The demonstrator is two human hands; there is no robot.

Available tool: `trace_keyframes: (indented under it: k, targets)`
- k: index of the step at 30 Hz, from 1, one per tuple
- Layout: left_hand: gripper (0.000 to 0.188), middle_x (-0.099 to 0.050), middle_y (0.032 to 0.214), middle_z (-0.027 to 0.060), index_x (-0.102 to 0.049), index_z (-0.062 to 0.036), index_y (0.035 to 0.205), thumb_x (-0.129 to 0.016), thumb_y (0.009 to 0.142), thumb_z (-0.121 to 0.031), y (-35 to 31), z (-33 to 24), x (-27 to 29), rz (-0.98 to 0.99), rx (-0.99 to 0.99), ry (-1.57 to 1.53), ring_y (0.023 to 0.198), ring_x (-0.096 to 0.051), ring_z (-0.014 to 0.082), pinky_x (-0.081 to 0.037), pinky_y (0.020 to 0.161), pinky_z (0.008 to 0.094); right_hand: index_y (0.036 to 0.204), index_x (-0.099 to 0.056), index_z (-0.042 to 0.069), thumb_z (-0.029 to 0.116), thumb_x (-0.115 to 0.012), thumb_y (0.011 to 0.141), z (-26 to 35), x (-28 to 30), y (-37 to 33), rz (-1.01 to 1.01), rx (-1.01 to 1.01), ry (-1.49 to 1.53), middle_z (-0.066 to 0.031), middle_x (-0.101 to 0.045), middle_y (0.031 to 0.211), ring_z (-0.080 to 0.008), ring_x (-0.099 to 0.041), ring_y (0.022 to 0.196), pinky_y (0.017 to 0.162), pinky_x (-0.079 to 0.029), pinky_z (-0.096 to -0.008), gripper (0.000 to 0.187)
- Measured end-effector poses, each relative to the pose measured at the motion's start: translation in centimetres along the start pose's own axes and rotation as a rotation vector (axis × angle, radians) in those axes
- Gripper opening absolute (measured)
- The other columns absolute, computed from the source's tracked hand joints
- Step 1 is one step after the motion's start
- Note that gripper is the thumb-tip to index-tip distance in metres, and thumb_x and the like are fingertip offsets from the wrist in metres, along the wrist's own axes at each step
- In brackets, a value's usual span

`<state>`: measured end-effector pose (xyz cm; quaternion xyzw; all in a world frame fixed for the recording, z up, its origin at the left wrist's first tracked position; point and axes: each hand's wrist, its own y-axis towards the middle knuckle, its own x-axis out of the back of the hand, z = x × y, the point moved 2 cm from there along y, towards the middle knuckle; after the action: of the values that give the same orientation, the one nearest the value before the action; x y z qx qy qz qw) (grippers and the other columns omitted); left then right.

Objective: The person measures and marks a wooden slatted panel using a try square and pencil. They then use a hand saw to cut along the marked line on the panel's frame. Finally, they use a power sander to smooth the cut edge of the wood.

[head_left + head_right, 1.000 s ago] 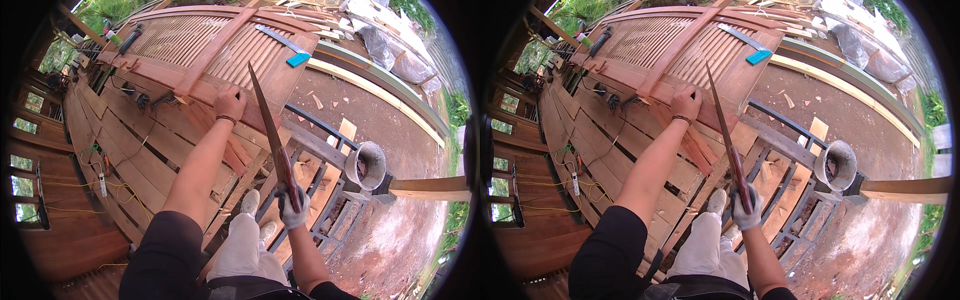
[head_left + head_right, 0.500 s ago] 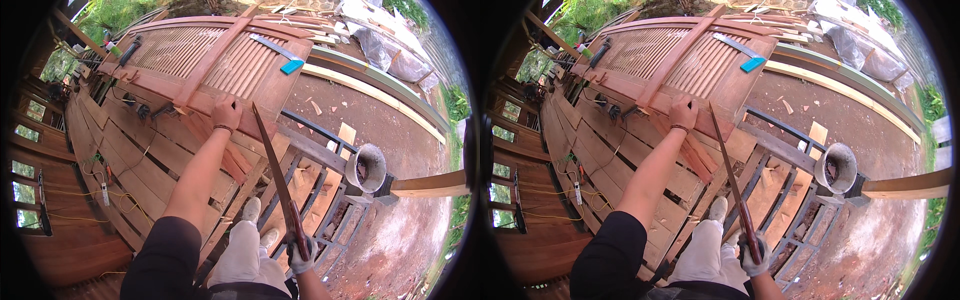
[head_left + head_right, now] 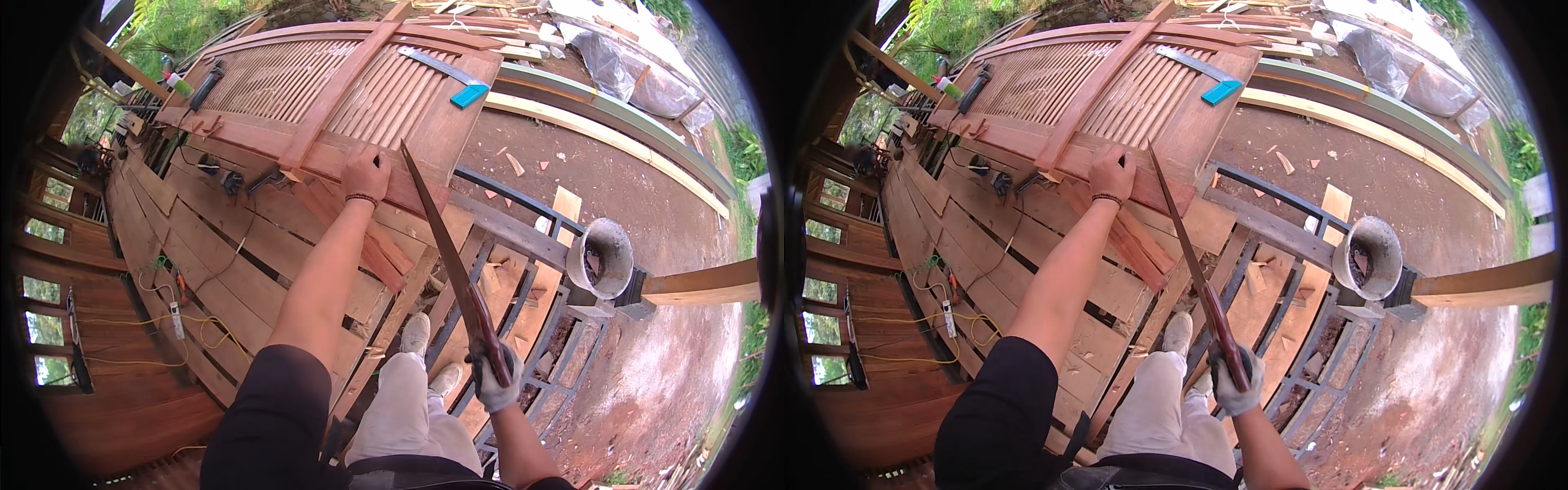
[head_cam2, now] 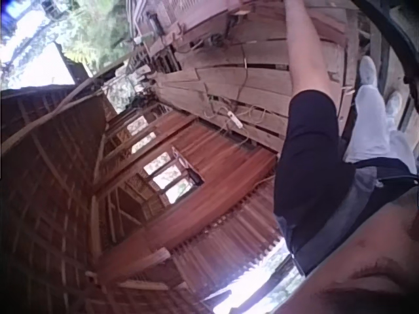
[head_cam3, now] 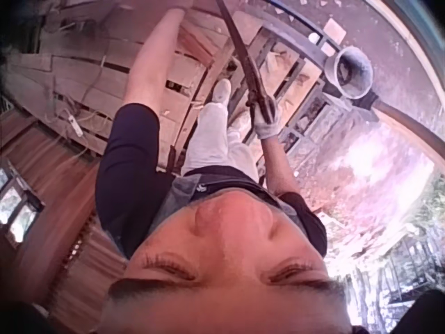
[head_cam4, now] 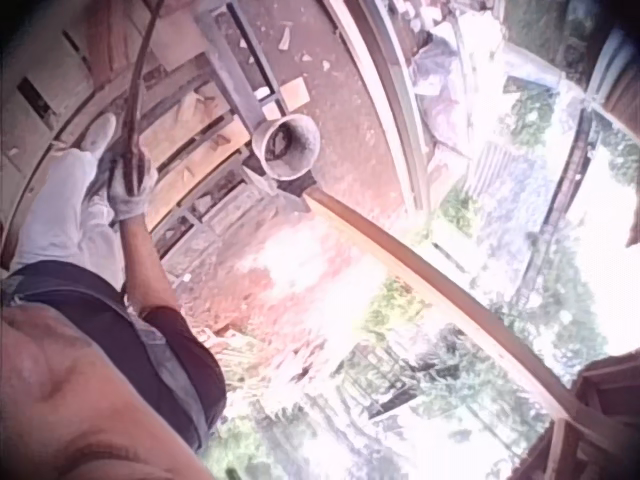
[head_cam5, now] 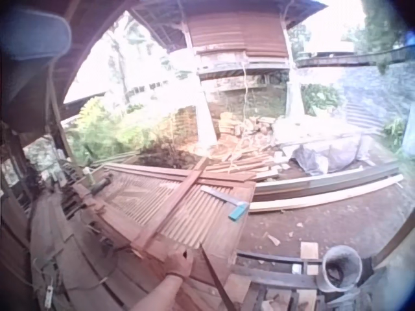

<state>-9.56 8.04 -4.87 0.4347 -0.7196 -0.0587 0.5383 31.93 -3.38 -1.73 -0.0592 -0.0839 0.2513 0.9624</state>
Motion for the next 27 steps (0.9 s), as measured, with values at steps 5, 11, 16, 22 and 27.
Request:
trace_keyframes:
  k: [5, 11, 16, 22, 27]
  targets:
    - [0.014, -0.063, 0.092, 0.0118, -0.066, -0.0062, 0.082, -0.061, 0.084, -0.019, 0.3, 0.2, -0.1, 0.025, -0.003, 0.026, 0.094, -0.059, 0.0335, -0.049, 0.083, 0.0462, 0.095, -0.061, -0.001, 0.01, -0.062, 0.088, -3.4, -2.3, 3.8, -0.017, 0.123, 0.018, -0.0058, -0.066, 0.076, -0.0088, -0.057, 0.06, 0.054, -0.045, -0.0254, 0.014]
    - [0.02, -0.064, 0.095, 0.012, -0.066, -0.0065, 0.084, -0.066, 0.084, -0.026, 0.6, 0.5, 0.7, 0.089, -0.012, 0.034, 0.097, -0.059, 0.0326, -0.049, 0.086, 0.0452, 0.085, -0.066, -0.001, 0.033, -0.066, 0.084, -4.2, 8.3, -12.7, -0.099, -0.157, -0.027, -0.0054, -0.059, 0.061, -0.0147, -0.057, 0.053, 0.051, -0.045, -0.0288, 0.034]
    - [0.051, -0.06, 0.123, 0.0178, -0.062, -0.007, 0.121, -0.071, 0.083, -0.039, -1.6, -4.8, 2.3, 0.245, -0.328, -0.175, 0.118, -0.055, 0.0343, -0.043, 0.102, 0.0436, 0.093, -0.062, 0.004, 0.029, -0.063, 0.089, -7.5, 12.6, -13.7, -0.481, -0.171, 0.273, 0.0017, -0.052, 0.059, -0.0062, -0.046, 0.047, 0.043, -0.032, -0.023, 0.025]
    - [0.057, -0.063, 0.12, 0.0183, -0.058, -0.003, 0.129, -0.069, 0.087, -0.04, -4.8, -8.8, 1.1, 0.321, -0.446, 0.215, 0.107, -0.062, 0.0374, -0.05, 0.094, 0.0459, 0.098, -0.062, 0.006, 0.006, -0.058, 0.092, -17.2, 14.5, -18.1, -0.558, -0.289, -0.001, -0.0014, -0.06, 0.07, -0.0097, -0.052, 0.048, 0.043, -0.039, -0.0243, 0.007]
    - [0.044, -0.072, 0.088, 0.0145, -0.065, -0.0016, 0.121, -0.064, 0.093, -0.036, 2.8, -3.9, 2.0, 0.112, 0.511, -0.598, 0.081, -0.071, 0.0307, -0.058, 0.073, 0.0428, 0.095, -0.062, 0.005, 0.002, -0.058, 0.09, -18.6, 14.3, -24.4, -0.603, -0.604, 0.106, -0.0002, -0.057, 0.067, -0.0099, -0.052, 0.051, 0.044, -0.041, -0.0261, 0.007]
